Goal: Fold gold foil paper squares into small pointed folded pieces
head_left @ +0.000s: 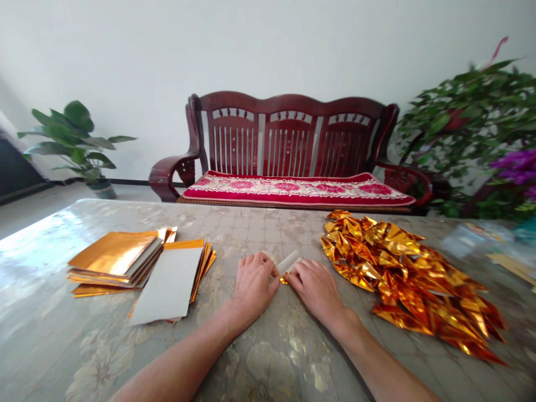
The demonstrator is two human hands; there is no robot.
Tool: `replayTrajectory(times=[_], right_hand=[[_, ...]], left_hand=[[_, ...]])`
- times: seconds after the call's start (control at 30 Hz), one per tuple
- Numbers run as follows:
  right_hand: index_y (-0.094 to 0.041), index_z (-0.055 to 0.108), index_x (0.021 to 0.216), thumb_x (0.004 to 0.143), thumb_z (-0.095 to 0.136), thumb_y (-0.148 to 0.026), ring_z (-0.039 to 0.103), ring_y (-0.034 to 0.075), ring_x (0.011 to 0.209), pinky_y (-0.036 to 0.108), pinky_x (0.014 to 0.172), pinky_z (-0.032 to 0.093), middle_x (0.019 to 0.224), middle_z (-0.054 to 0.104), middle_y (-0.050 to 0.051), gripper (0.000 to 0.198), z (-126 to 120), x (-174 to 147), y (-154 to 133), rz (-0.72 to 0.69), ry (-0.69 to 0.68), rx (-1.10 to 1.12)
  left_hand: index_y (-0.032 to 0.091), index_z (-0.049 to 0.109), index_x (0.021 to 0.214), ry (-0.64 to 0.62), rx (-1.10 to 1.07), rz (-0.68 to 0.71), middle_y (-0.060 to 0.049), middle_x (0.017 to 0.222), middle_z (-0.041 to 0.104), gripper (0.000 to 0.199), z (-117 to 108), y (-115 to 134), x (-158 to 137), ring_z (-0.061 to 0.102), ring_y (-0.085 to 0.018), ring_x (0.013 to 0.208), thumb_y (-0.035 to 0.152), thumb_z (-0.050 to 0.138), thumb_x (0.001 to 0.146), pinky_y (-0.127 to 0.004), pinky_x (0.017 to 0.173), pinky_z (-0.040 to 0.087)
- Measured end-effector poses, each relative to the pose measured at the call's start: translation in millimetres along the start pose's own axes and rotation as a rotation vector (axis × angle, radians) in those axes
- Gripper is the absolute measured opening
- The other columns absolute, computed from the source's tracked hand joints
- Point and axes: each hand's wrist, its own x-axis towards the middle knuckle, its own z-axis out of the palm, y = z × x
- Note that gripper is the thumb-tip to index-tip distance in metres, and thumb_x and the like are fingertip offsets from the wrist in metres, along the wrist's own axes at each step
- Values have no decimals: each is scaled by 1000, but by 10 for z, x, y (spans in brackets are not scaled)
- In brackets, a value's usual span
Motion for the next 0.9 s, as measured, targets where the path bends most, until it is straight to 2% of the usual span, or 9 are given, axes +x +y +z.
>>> replayTrajectory(times=[0.17, 0.37, 0.47, 0.63, 0.77, 0.9], right_hand=[[-22, 58, 75, 93, 59, -41, 58, 20, 80, 32, 70, 31, 82, 66, 2, 26, 7, 0, 14, 31, -11, -2], [-22, 59, 84, 96, 56, -40, 57, 23, 87, 33, 74, 32, 90, 66, 4, 22, 6, -28, 9, 24, -47, -57], [-22, 59, 87, 97, 54, -36, 57, 23, 90, 33, 75, 33, 93, 65, 4, 18, -7, -54, 11, 15, -61, -44], [-22, 58, 88, 97, 53, -30, 55, 23, 91, 34, 76, 32, 96, 64, 5, 13, -17, -71, 10, 24, -66, -45], [-23, 58, 89, 96, 55, -32, 55, 24, 90, 35, 76, 32, 97, 64, 5, 13, 6, -76, 21, 28, -46, -57], [-23, 59, 90, 96, 56, -35, 56, 23, 90, 35, 75, 32, 95, 65, 4, 14, 18, -81, 35, 23, -23, -45]], left_hand=[[29, 66, 97, 51, -25, 53, -2, 113, 60, 12, 19, 9, -36, 53, -23, 105, 26, 65, 86, -36, 87, 39], [27, 72, 88, 14, 14, 166, -2, 112, 65, 13, 17, 3, -43, 53, -23, 104, 26, 59, 91, -39, 89, 40], [26, 72, 90, 0, 22, 233, -3, 110, 66, 16, 3, -8, -73, 54, -23, 104, 23, 57, 92, -39, 91, 42], [25, 72, 93, 35, 81, 312, -5, 126, 59, 17, 12, -22, -140, 50, -24, 116, 19, 57, 90, -42, 98, 44], [22, 71, 101, 33, 128, 450, -7, 133, 56, 20, 50, -29, -139, 41, -25, 131, 18, 53, 92, -43, 107, 41], [17, 67, 108, 9, 142, 573, -10, 126, 62, 22, 82, -57, -109, 42, -25, 129, 15, 50, 94, -41, 109, 39]])
